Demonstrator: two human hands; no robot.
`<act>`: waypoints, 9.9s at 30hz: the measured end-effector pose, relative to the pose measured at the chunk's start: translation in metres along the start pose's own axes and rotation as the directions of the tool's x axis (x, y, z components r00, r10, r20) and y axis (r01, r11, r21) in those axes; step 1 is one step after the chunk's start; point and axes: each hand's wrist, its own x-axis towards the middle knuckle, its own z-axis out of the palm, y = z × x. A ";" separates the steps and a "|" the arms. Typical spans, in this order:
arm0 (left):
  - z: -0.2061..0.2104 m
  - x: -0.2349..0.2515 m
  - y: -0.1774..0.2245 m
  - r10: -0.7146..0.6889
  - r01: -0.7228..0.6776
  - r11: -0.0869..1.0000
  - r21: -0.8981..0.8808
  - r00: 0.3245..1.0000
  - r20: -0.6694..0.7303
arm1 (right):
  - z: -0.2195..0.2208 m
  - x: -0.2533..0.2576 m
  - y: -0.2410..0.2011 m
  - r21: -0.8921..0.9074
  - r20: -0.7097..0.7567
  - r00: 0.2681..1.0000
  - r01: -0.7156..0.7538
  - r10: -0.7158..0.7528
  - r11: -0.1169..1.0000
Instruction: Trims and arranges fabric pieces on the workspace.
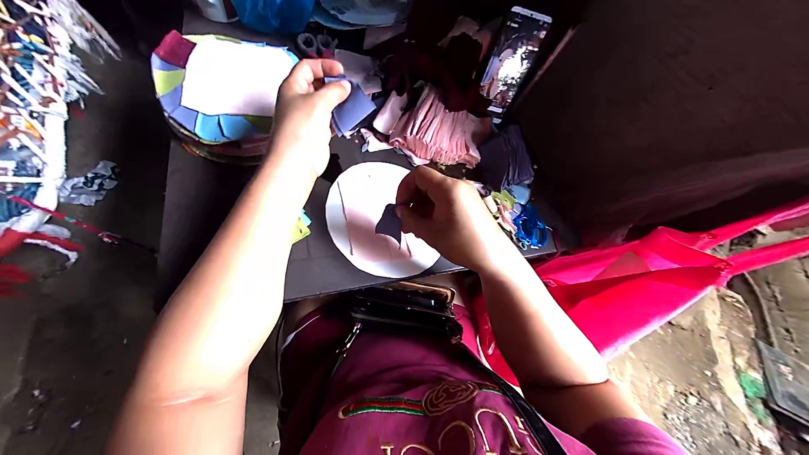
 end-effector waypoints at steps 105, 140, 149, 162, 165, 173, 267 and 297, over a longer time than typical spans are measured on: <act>0.011 -0.007 -0.014 -0.012 -0.061 0.973 0.223 0.950 0.312 | 0.050 0.006 0.030 -0.074 -0.410 0.889 0.192 -0.205 0.979; 0.013 -0.010 -0.020 -0.041 -0.322 0.824 0.466 0.786 0.617 | 0.003 0.015 0.045 0.200 -0.333 0.941 -0.002 0.070 0.980; 0.002 -0.004 -0.010 -0.065 -0.044 0.976 0.215 0.877 0.476 | -0.001 0.008 0.032 0.148 -0.370 0.929 0.065 -0.006 0.987; -0.002 0.001 -0.008 -0.068 -0.007 0.970 0.242 0.951 0.301 | 0.031 -0.009 0.000 0.482 0.111 0.987 0.051 -0.119 0.875; -0.002 0.001 -0.008 -0.069 -0.007 0.969 0.245 0.952 0.299 | 0.040 -0.008 0.010 0.453 0.076 0.997 -0.061 0.030 0.889; -0.001 0.002 -0.011 -0.056 -0.020 0.974 0.224 0.943 0.327 | 0.047 -0.010 0.019 0.350 -0.006 0.983 -0.171 0.185 0.921; -0.056 -0.177 -0.073 0.400 -0.515 0.096 0.852 0.804 0.441 | 0.046 -0.010 0.027 -0.222 -0.124 0.981 -0.173 0.148 0.960; -0.105 -0.123 0.012 0.133 -0.001 0.232 0.973 0.991 -0.031 | 0.048 -0.096 0.107 -0.306 -0.480 0.840 0.109 -0.252 0.946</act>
